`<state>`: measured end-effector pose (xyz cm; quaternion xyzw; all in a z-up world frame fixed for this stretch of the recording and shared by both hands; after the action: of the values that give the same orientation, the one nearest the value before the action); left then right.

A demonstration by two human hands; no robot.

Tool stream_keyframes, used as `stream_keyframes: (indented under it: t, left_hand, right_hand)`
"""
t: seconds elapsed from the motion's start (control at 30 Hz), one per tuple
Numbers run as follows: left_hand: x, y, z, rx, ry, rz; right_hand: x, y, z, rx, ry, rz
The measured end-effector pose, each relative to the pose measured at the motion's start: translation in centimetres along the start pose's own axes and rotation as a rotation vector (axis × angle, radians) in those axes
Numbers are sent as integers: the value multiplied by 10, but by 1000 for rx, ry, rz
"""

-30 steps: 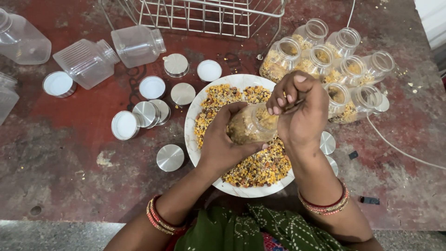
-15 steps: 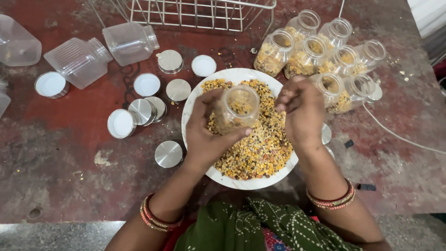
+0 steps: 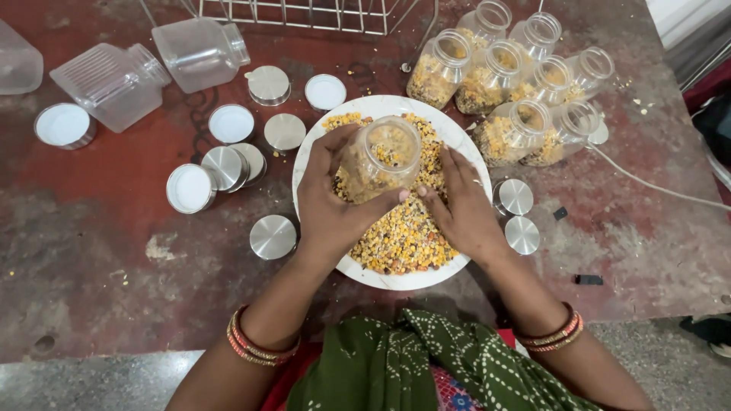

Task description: The person scoops mixed grains and seeds from a large white plate into small clear plastic jars using their hands. They repeatedly fill each jar and place it on the table among other filled jars. The process continues with multiple jars being filled one by one.

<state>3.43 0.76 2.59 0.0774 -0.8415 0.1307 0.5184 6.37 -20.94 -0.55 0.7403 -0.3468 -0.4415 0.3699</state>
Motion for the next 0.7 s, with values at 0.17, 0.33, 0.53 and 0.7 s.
stream_keyframes:
  t: [0.17,0.33,0.53,0.7]
  left_hand:
    - [-5,0,0,2,9,52]
    - [-10,4,-2,28,11,31]
    - [-7,4,-4,50,47,37]
    - [-5,4,-5,49,38,18]
  right_hand:
    - [-11,-22,-5,19,-34,-212]
    - [-25,-25,-20,110,81,-88]
    - [-21,-33,-38,62,0,66]
    - [0,-40,-41,137,-209,-276]
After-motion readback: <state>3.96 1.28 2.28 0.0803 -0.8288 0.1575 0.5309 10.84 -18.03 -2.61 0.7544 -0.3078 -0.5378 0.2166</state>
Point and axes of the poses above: each hand's wrist, its own z-axis away from the middle knuckle, its own y-axis out of the back of the hand, x = y × z, the point moved 5 cm from there along -z, towards the middle knuckle, and after that the axes turned 10 degrees about x, right-handed, at the moved point
